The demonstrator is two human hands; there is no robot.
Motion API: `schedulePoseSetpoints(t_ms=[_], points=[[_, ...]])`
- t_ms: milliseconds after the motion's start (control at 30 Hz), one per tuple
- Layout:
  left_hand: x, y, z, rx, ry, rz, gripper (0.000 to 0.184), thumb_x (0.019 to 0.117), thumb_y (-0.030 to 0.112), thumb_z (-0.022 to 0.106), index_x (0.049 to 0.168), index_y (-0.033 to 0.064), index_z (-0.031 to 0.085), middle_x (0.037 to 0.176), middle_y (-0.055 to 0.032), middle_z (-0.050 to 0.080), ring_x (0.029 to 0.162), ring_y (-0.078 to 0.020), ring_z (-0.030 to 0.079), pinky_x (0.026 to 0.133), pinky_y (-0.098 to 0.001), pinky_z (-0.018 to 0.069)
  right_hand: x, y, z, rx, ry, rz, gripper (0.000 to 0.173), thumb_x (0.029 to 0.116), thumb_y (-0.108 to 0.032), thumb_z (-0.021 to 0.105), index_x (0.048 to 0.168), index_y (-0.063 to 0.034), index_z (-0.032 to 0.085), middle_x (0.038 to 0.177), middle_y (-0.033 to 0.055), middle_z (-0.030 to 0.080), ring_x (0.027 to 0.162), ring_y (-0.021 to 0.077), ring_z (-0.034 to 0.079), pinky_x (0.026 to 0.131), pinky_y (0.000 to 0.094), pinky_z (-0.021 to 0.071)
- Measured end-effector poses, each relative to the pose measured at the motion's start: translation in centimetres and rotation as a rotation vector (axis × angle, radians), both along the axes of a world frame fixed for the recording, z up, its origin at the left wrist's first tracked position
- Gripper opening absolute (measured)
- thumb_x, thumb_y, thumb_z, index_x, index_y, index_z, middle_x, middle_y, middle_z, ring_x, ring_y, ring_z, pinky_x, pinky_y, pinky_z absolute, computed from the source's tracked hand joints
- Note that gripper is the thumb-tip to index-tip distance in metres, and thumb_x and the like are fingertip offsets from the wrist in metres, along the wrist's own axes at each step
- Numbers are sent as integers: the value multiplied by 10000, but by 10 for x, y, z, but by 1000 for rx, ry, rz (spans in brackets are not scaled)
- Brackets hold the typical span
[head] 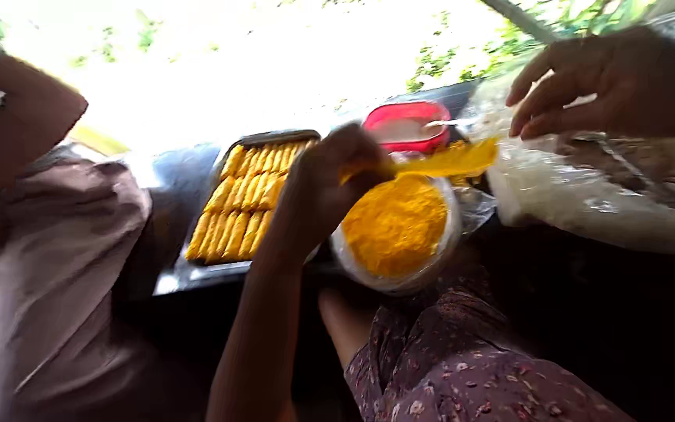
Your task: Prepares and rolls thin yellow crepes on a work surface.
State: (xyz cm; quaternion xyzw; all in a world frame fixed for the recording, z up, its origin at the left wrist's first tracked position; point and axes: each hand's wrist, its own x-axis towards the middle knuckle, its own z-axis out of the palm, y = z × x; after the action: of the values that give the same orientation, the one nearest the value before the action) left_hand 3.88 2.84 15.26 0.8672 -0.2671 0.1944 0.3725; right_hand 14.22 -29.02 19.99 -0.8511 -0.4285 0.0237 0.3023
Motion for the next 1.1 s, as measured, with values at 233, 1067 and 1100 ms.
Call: schedulePoseSetpoints(t_ms=[233, 1067, 1100], points=[[-18, -11, -146, 249, 42, -9, 169, 881, -62, 584, 953, 6, 721, 1097, -125, 754, 1107, -319, 706, 967, -486, 561, 12, -104, -20, -698, -4, -742, 225, 1004, -206, 670, 955, 1, 742, 922, 266, 698, 924, 499, 669, 783, 722, 474], [-32, -40, -179, 300, -219, 109, 215, 1042, 170, 508, 1018, 153, 721, 1093, -53, 748, 1128, -226, 664, 1021, -352, 471, -60, -117, -53, -816, -280, -939, 232, 998, 77, 519, 1183, 98, 656, 1077, 332, 639, 869, 542, 662, 653, 647, 508], [-32, -40, -179, 298, -216, 109, 216, 1041, 172, 509, 1014, 151, 722, 1090, -55, 749, 1127, -232, 665, 1018, -356, 471, -65, -115, -55, -808, -310, -923, 221, 1001, 78, 515, 1166, 100, 660, 1048, 327, 643, 847, 532, 667, 633, 633, 511]])
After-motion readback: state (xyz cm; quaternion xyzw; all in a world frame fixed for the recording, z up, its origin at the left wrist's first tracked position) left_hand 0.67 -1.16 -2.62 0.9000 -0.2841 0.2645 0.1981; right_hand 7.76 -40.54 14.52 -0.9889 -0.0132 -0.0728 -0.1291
